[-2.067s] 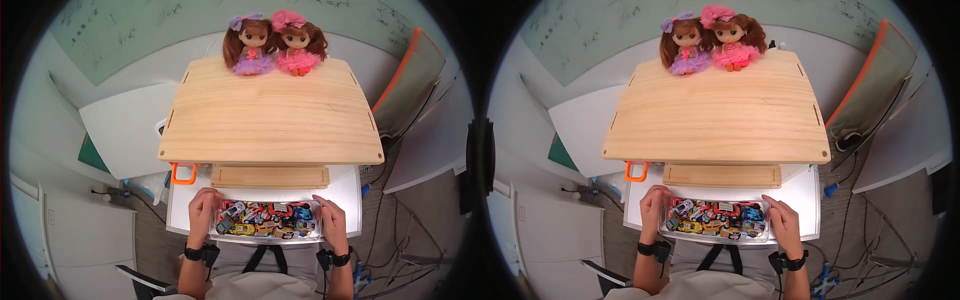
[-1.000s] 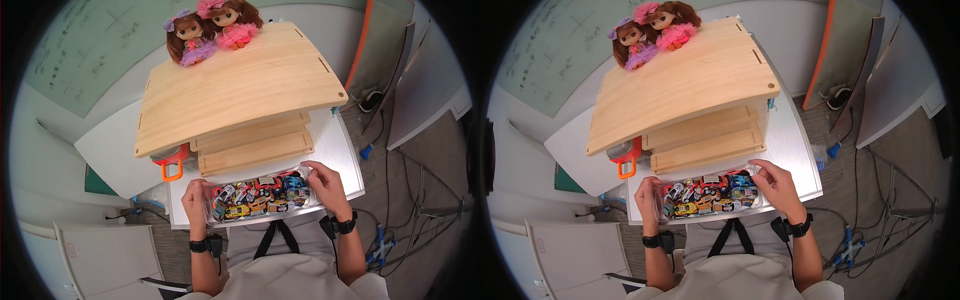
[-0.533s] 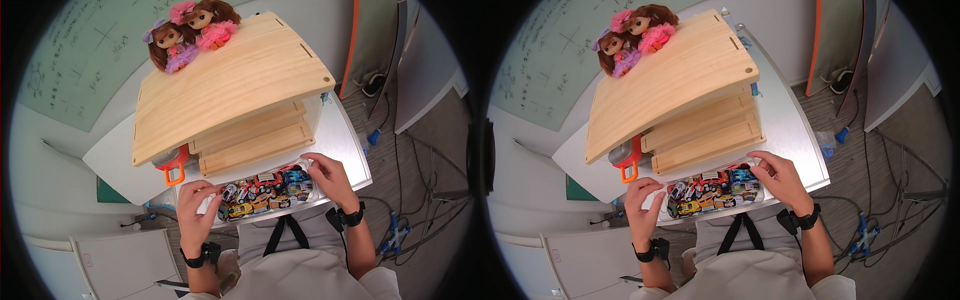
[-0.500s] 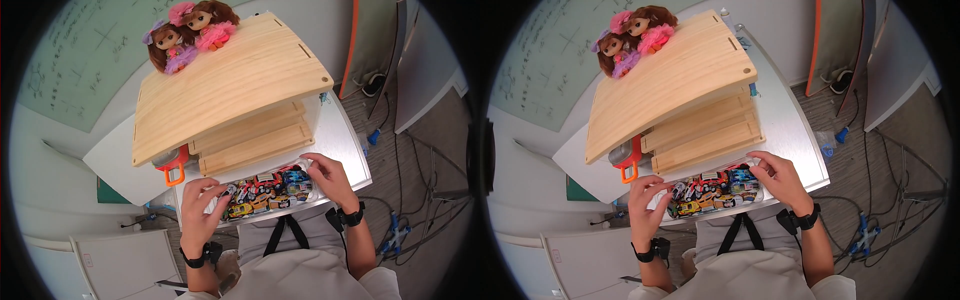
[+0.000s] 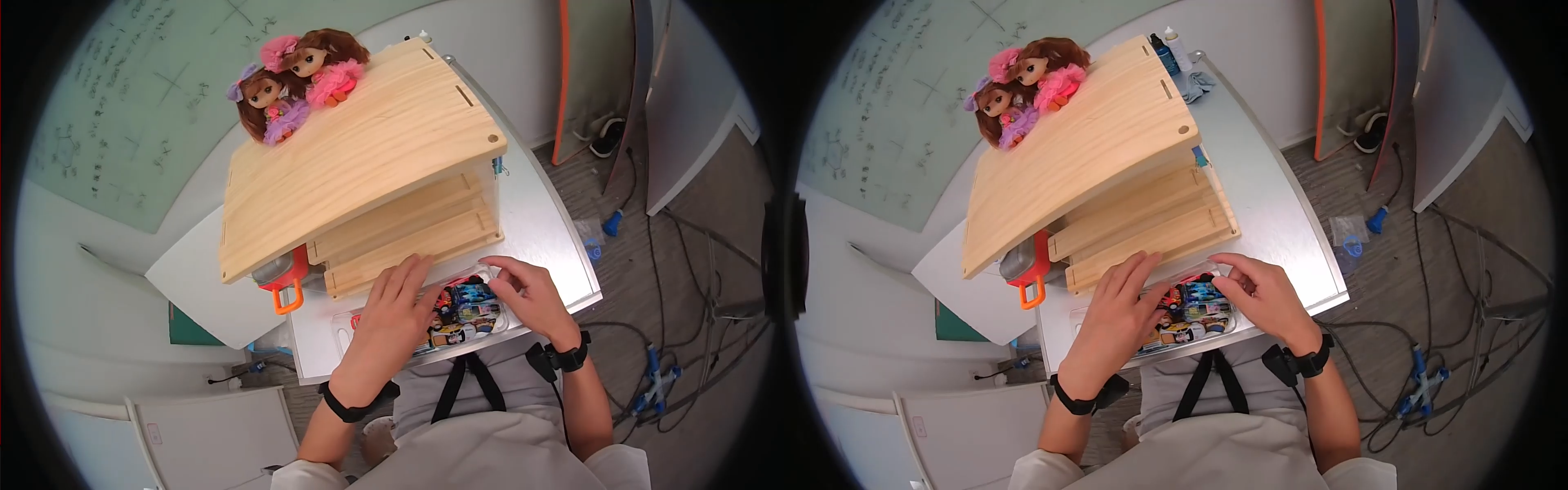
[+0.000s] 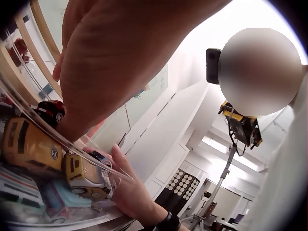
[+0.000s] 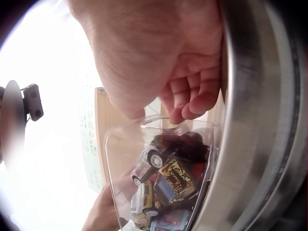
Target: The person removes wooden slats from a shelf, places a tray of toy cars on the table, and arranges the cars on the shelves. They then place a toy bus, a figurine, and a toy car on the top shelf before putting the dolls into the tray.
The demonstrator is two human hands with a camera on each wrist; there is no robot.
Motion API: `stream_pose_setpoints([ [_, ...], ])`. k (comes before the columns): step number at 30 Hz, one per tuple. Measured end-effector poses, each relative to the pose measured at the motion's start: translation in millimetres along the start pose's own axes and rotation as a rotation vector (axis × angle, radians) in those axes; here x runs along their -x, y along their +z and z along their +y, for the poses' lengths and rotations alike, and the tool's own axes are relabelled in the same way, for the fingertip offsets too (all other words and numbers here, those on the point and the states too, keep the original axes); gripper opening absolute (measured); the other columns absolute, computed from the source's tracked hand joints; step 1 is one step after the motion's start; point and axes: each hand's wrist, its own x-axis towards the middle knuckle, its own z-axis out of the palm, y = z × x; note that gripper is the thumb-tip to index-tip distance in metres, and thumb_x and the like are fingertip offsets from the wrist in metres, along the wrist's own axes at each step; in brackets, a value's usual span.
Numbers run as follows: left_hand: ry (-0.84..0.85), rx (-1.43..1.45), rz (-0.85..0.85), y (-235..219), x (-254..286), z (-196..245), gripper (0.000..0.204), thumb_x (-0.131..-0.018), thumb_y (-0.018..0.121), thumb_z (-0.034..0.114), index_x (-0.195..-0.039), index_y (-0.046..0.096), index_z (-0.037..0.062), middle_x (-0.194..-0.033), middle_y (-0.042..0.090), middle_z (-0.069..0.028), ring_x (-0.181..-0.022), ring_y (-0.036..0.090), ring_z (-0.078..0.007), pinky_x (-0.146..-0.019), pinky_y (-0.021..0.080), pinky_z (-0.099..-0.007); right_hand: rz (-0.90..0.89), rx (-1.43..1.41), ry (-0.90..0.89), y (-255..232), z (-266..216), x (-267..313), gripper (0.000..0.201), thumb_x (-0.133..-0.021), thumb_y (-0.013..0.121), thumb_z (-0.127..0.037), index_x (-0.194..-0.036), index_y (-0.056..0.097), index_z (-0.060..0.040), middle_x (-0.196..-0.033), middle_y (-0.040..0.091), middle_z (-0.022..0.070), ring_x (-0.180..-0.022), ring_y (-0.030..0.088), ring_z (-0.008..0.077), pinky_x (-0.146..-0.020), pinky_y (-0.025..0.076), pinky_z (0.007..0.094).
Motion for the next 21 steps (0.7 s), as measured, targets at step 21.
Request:
stream_pose_setpoints([
  [21,-0.264,0.023,0.223,-19,27,-82,0.037,-0.084,0.078,0.004,-0.120,0.070,0.0028,-0.115,0.070,-0.0162,-0.107,0.066,-0.0366,-0.091,0.055,-0.0444,0.005,0.026,0.015,0,0,-2,0.034,-0.098,0.072,-0.017,-0.129,0.069,-0.0041,-0.076,0.064,0.0029,-0.065,0.056,0.0087,-0.063,0.048,0.0250],
])
